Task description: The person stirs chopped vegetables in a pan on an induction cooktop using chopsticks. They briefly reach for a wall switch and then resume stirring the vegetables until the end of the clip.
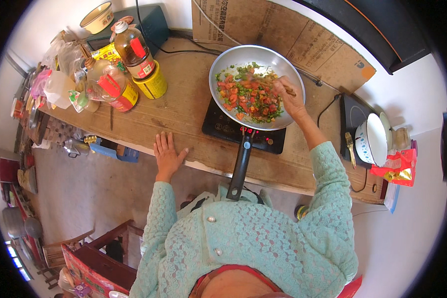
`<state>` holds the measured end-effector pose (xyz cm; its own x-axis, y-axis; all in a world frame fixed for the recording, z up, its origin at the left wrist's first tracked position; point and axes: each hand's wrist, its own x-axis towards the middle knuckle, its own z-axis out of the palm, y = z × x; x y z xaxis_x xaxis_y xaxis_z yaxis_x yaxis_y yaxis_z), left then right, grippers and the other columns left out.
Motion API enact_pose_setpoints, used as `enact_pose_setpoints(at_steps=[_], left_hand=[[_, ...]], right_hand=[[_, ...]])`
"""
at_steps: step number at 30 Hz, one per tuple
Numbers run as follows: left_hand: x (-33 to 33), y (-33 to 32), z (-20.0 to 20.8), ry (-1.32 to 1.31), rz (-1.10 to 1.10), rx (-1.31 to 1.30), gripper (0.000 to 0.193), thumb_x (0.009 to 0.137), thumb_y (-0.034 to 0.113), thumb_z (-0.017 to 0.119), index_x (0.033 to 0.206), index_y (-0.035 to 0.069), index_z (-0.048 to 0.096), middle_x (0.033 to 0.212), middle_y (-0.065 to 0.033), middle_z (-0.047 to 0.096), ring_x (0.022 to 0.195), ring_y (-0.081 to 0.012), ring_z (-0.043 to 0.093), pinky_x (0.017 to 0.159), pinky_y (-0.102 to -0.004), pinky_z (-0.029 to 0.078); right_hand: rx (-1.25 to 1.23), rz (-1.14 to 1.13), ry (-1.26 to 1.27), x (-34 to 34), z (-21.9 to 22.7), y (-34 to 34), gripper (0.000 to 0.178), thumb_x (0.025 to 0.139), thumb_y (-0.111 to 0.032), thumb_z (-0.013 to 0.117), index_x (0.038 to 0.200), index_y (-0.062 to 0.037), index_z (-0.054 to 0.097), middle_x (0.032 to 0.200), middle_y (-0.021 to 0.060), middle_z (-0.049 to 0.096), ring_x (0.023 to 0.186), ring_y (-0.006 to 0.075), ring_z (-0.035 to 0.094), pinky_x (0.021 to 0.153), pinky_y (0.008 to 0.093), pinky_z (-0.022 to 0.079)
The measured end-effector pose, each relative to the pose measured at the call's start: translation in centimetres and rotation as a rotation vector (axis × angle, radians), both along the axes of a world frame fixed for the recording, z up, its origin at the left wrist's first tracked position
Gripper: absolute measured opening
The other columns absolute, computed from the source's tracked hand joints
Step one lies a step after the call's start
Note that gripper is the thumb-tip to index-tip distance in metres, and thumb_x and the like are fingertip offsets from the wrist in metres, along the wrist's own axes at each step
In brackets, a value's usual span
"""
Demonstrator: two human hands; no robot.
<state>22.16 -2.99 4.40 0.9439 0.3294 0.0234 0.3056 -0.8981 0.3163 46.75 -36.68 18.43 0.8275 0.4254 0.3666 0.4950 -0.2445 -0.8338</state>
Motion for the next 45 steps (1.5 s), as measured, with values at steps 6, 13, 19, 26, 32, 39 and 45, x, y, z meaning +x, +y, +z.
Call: enact_pose_setpoints(at_steps=[6, 13, 19, 26, 32, 39, 45], left_hand=[[0.0, 0.1, 0.0, 0.03, 0.011, -0.015, 0.085, 0.081, 0.054, 0.055, 0.143, 0.006, 0.024, 0.15, -0.0181, 0.015, 0.141, -0.0329, 0.007, 0.112, -0.0451, 0.003], [0.1, 0.0, 0.0, 0.024, 0.003, -0.029, 0.085, 0.081, 0.054, 0.054, 0.143, 0.005, 0.023, 0.151, -0.0177, 0.014, 0.141, -0.0325, 0.006, 0.113, -0.0447, 0.003], [0.0, -0.2, 0.3, 0.022, 0.018, -0.016, 0.084, 0.08, 0.053, 0.055, 0.143, 0.005, 0.025, 0.151, -0.0173, 0.015, 0.141, -0.0326, 0.006, 0.113, -0.0447, 0.003], [0.1, 0.1, 0.8, 0.057, 0.002, -0.025, 0.085, 0.082, 0.053, 0.055, 0.143, 0.004, 0.022, 0.15, -0.0191, 0.014, 0.141, -0.0338, 0.005, 0.112, -0.0459, 0.003], [-0.1, 0.3, 0.3, 0.033, -0.01, -0.028, 0.086, 0.082, 0.054, 0.055, 0.143, 0.003, 0.022, 0.15, -0.019, 0.014, 0.141, -0.034, 0.005, 0.112, -0.0461, 0.003], [-0.1, 0.1, -0.7, -0.016, 0.001, 0.005, 0.083, 0.08, 0.052, 0.057, 0.142, 0.005, 0.026, 0.15, -0.0188, 0.017, 0.14, -0.0342, 0.008, 0.112, -0.0464, 0.005], [0.1, 0.0, 0.1, 0.027, -0.009, -0.025, 0.086, 0.082, 0.054, 0.055, 0.143, 0.004, 0.022, 0.15, -0.0199, 0.014, 0.141, -0.0348, 0.004, 0.112, -0.0467, 0.003]], right_hand=[[-0.016, 0.196, 0.055, -3.9, 2.0, 2.3, 0.031, 0.097, -0.027, 0.047, 0.085, 0.0003, 0.056, 0.085, 0.0024, 0.051, 0.079, 0.0107, 0.051, 0.071, 0.0244, 0.044], [0.14, -0.097, 0.303, -1.6, 2.3, -4.4, 0.033, 0.095, -0.029, 0.052, 0.081, 0.0003, 0.058, 0.084, 0.0061, 0.06, 0.077, 0.0159, 0.061, 0.079, 0.029, 0.053], [0.158, -0.318, 0.201, -2.6, 3.7, -7.3, 0.031, 0.094, -0.028, 0.054, 0.083, 0.0003, 0.06, 0.08, 0.0034, 0.057, 0.076, 0.0132, 0.058, 0.07, 0.0254, 0.05], [0.169, -0.093, 0.09, -4.4, -0.3, 0.9, 0.03, 0.095, -0.024, 0.052, 0.078, 0.0005, 0.058, 0.08, 0.0026, 0.052, 0.073, 0.0114, 0.051, 0.07, 0.0249, 0.043], [0.136, 0.066, 0.293, -5.3, 0.5, 0.7, 0.029, 0.096, -0.025, 0.051, 0.094, 0.0021, 0.059, 0.086, 0.0068, 0.06, 0.08, 0.0184, 0.062, 0.08, 0.0291, 0.051], [0.152, -0.247, 0.201, -3.8, 3.7, -8.4, 0.033, 0.095, -0.03, 0.051, 0.085, 0.0005, 0.06, 0.082, 0.0062, 0.062, 0.078, 0.0167, 0.063, 0.073, 0.0284, 0.053], [0.069, -0.179, 0.157, -6.0, 0.7, -6.5, 0.029, 0.095, -0.025, 0.051, 0.083, 0.0005, 0.059, 0.08, 0.0039, 0.056, 0.076, 0.0128, 0.056, 0.073, 0.0264, 0.047]])
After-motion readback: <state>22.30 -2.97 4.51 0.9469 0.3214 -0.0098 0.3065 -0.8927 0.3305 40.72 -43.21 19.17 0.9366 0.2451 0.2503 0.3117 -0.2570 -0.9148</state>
